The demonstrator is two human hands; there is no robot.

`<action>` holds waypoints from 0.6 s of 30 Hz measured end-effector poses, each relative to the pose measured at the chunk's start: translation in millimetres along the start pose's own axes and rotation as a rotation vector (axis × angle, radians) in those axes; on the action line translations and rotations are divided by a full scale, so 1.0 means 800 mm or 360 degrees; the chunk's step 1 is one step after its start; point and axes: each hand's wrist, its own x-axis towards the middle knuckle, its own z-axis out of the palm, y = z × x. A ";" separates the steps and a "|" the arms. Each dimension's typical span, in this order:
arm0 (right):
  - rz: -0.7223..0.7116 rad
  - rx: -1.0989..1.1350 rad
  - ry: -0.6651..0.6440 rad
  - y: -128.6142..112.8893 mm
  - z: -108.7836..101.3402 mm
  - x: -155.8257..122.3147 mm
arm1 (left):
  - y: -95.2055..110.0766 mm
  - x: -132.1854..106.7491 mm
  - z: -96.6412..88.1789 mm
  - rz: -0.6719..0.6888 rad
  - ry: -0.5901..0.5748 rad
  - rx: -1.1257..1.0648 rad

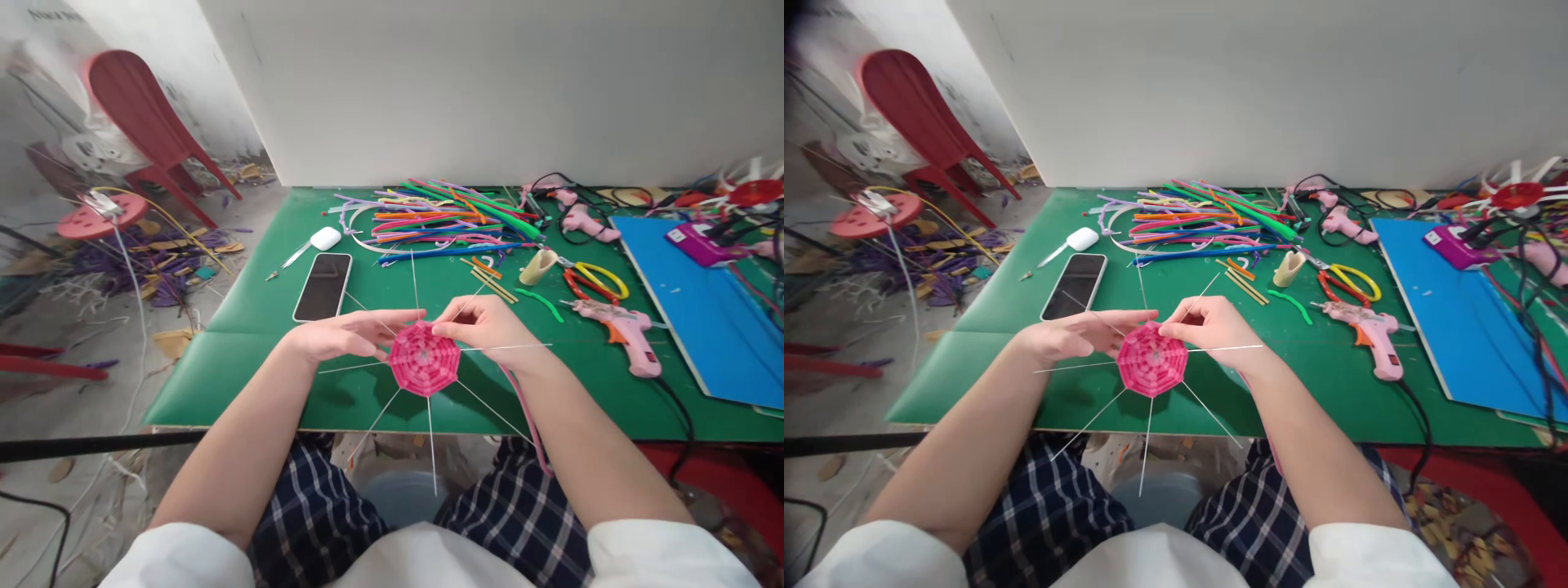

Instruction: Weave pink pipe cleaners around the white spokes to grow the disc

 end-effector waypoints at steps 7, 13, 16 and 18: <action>-0.0066 -0.0013 0.0028 0.009 0.001 0.003 | -0.016 0.038 0.042 0.0153 0.0698 -0.0023; -0.0046 -0.0012 0.0040 0.008 0.002 0.004 | -0.016 0.045 0.043 0.0147 0.0991 0.0157; -0.0054 -0.0010 0.0017 0.009 0.002 0.004 | -0.015 0.042 0.041 0.0189 0.1032 0.0222; -0.0056 -0.0009 0.0004 0.010 0.003 0.004 | -0.015 0.041 0.042 0.0201 0.1043 0.0229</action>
